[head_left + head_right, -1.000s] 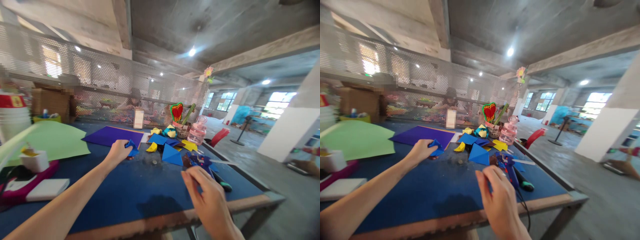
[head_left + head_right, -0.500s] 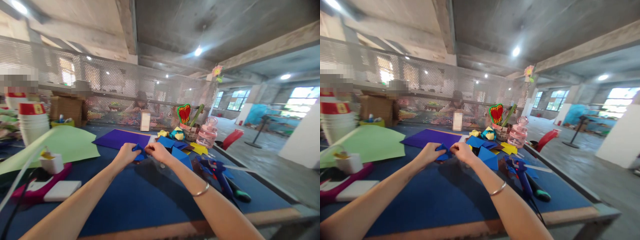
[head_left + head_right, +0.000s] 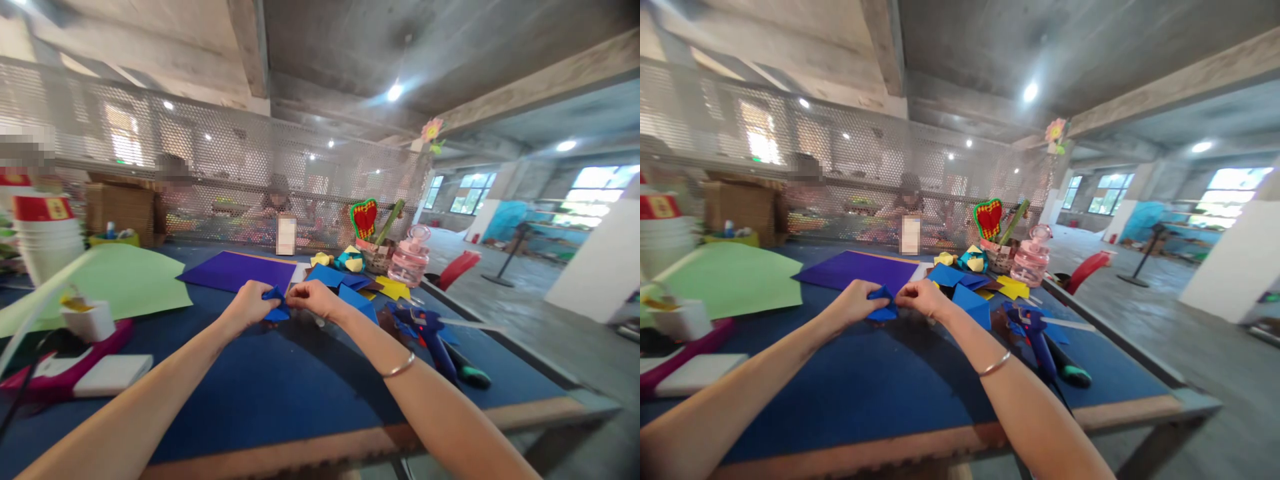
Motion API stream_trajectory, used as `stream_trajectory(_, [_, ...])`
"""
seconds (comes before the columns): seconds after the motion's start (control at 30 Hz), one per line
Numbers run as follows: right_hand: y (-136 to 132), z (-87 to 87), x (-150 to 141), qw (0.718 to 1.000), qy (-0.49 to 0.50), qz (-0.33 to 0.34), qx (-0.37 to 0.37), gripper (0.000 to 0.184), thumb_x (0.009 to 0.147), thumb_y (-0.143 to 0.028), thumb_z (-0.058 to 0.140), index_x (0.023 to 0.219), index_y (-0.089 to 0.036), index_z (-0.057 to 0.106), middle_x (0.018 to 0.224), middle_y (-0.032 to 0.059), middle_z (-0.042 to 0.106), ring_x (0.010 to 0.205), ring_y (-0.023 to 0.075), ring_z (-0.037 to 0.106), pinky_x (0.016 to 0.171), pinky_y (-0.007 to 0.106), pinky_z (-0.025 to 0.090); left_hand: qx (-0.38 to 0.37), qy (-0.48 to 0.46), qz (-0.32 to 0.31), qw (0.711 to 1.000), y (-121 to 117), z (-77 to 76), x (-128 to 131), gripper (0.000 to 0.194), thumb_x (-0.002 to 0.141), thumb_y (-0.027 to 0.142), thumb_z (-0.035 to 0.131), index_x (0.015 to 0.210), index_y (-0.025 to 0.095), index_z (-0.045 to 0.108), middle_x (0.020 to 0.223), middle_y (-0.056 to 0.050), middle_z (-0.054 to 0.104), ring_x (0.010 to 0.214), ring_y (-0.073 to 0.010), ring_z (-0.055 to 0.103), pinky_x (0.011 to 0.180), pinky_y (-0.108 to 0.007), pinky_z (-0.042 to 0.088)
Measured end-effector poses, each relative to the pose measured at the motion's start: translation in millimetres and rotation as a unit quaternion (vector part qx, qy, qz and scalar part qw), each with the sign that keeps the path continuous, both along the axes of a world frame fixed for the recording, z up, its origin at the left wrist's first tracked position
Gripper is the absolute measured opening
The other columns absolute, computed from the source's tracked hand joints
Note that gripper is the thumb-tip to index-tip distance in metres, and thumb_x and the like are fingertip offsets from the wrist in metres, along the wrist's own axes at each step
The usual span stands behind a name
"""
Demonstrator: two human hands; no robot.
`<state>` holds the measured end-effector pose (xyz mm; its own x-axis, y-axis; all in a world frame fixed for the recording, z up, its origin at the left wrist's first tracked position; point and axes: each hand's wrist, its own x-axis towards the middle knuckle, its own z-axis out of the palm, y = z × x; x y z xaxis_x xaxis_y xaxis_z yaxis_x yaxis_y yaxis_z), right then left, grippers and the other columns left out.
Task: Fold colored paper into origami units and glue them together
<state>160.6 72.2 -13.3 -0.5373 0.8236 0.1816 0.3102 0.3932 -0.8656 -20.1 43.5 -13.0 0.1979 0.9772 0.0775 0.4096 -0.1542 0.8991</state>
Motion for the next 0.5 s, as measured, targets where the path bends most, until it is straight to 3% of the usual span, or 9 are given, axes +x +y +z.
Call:
stream_trajectory(0.27, [2,-5.2,2,0.998,0.031,0.001,-0.046,0.051,0.064,-0.065,0.067,0.072,-0.016,0.060,0.065,-0.0005,0.057,0.059,0.0104,0.051,0.063,0.025,0.044,0.020,0.017,0.011,1.000,-3,7.0,3,0.013,0.074,0.015,0.056,0.062,0.017,0.057,0.045,0.003,0.061,0.043,-0.0147,0.063,0.042,-0.020,0.045])
stream_trajectory(0.5, [1,-5.6,2,1.000,0.002,0.005,-0.023,0.049,0.064,-0.063,0.069,0.067,-0.015,0.059,0.061,-0.0014,0.057,0.058,0.0103,0.051,0.061,0.024,0.044,0.032,0.037,0.029,0.998,-9,11.3,4,0.015,0.070,0.013,0.059,0.056,0.017,0.057,0.042,0.004,0.058,0.040,-0.0127,0.059,0.040,-0.018,0.040])
